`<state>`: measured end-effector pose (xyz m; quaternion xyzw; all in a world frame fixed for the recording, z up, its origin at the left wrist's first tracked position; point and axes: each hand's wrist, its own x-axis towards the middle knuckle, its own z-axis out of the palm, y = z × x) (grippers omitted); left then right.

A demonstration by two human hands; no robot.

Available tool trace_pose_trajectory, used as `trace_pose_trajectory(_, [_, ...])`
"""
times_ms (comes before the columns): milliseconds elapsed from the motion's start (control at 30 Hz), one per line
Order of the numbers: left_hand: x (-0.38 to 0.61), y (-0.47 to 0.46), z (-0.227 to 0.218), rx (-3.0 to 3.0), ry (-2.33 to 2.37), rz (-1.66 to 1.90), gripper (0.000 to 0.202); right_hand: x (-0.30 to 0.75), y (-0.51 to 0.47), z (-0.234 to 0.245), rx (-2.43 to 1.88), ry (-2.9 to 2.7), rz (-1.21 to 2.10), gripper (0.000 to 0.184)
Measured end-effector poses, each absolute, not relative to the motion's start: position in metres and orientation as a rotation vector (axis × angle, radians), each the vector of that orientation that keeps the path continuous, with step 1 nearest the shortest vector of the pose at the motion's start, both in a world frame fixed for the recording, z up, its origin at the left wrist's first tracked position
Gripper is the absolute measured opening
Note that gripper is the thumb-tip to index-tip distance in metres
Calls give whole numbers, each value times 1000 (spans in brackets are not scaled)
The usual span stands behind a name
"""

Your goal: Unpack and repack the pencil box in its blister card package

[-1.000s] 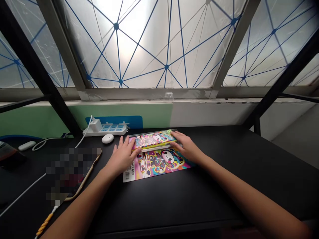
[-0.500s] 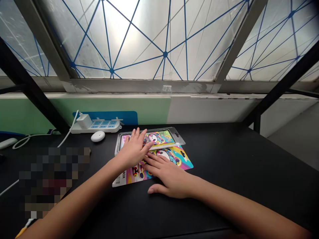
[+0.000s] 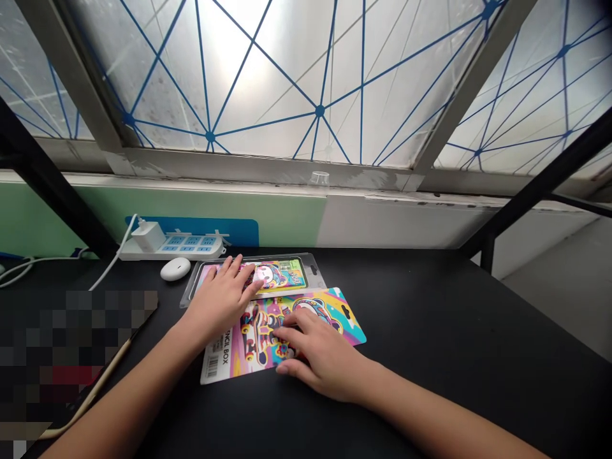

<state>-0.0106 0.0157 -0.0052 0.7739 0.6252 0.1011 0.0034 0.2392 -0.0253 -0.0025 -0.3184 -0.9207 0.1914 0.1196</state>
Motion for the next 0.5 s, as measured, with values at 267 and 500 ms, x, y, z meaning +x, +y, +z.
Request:
trace_pose_trajectory(267, [-2, 16, -7, 2432, 2057, 348, 58, 249, -23, 1, -1062, -2772, 539, 85])
trace_pose_trajectory(500, [-1, 16, -2, 2381, 2023, 385, 53, 252, -16, -4, -1277, -2563, 184, 39])
